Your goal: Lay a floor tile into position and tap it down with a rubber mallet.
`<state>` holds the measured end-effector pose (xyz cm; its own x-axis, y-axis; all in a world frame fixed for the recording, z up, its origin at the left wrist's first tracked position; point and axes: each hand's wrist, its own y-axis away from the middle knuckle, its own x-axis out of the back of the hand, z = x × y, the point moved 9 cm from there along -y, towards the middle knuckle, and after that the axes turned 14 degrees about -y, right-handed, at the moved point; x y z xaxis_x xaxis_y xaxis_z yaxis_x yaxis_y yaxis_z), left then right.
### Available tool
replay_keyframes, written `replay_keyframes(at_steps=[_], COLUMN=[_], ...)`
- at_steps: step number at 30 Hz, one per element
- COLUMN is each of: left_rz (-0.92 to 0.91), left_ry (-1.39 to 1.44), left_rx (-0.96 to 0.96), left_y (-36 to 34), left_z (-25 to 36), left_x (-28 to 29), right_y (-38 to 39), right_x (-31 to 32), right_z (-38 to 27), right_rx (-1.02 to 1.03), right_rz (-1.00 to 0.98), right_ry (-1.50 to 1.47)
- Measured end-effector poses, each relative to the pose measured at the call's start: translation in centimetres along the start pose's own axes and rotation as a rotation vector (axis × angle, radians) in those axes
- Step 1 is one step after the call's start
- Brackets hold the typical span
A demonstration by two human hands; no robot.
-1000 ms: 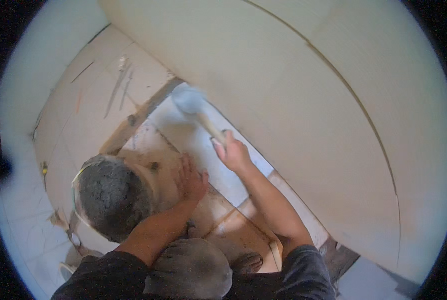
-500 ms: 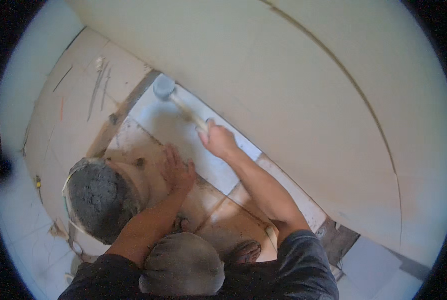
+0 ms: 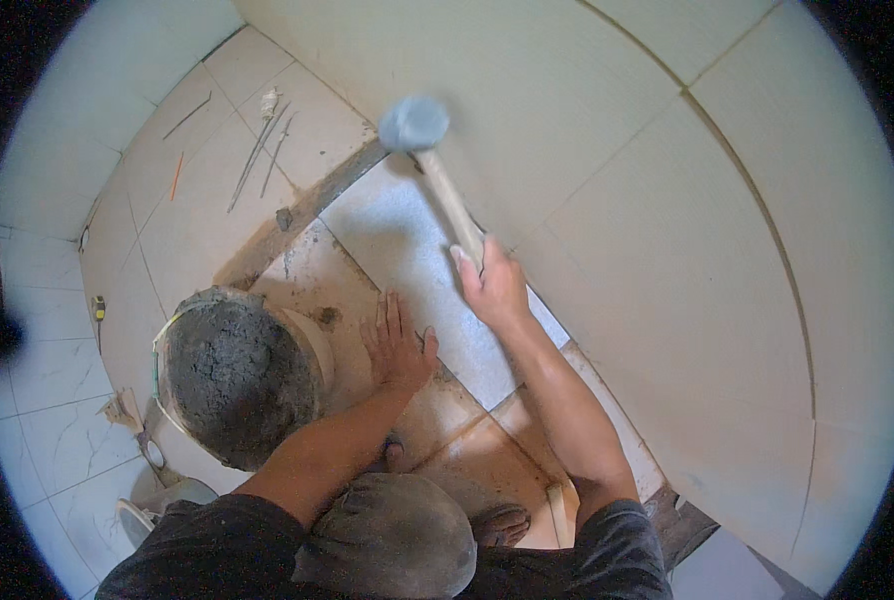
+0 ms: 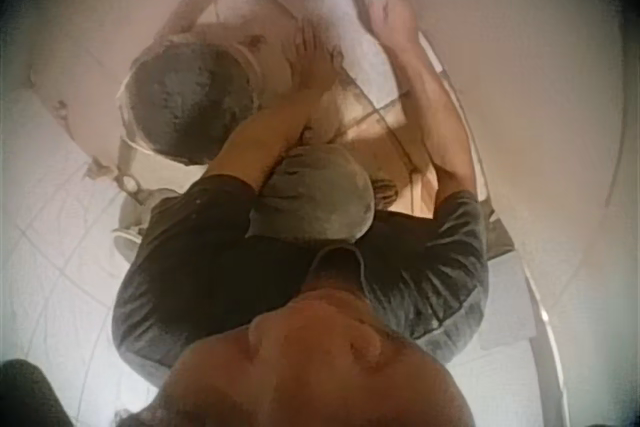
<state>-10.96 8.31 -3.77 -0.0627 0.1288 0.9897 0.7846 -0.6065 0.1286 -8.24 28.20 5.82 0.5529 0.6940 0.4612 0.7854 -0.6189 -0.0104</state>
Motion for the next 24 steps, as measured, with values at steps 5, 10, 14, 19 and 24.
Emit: replay_keyframes(at_steps=[5, 10, 14, 19, 24], left_rz=[-0.018, 0.003, 0.005, 0.031, 0.018], left_ry=[0.027, 0.0, -0.019, -0.006, -0.009], left_rx=[-0.011, -0.023, -0.008, -0.029, -0.018], left_y=[0.0, -0.2, 0.1, -0.1, 0.0], left_z=[0.4, 0.6, 0.1, 0.8, 0.7], left_x=[0.3, 0.6, 0.1, 0.5, 0.6], right_y=[-0.9, 0.2, -0.2, 0.6, 1.8], right_x=[1.0, -1.2, 0.6, 1.9, 0.3], right_z=[-2.8, 3.3, -2.4, -0.8, 3.2], right_rx=[0.2, 0.001, 0.04, 0.22, 0.054], right_rz=[0.137, -0.051, 0.038, 0.202, -0.024], right_ry=[-0.247, 0.309, -0.002, -0.165, 0.236])
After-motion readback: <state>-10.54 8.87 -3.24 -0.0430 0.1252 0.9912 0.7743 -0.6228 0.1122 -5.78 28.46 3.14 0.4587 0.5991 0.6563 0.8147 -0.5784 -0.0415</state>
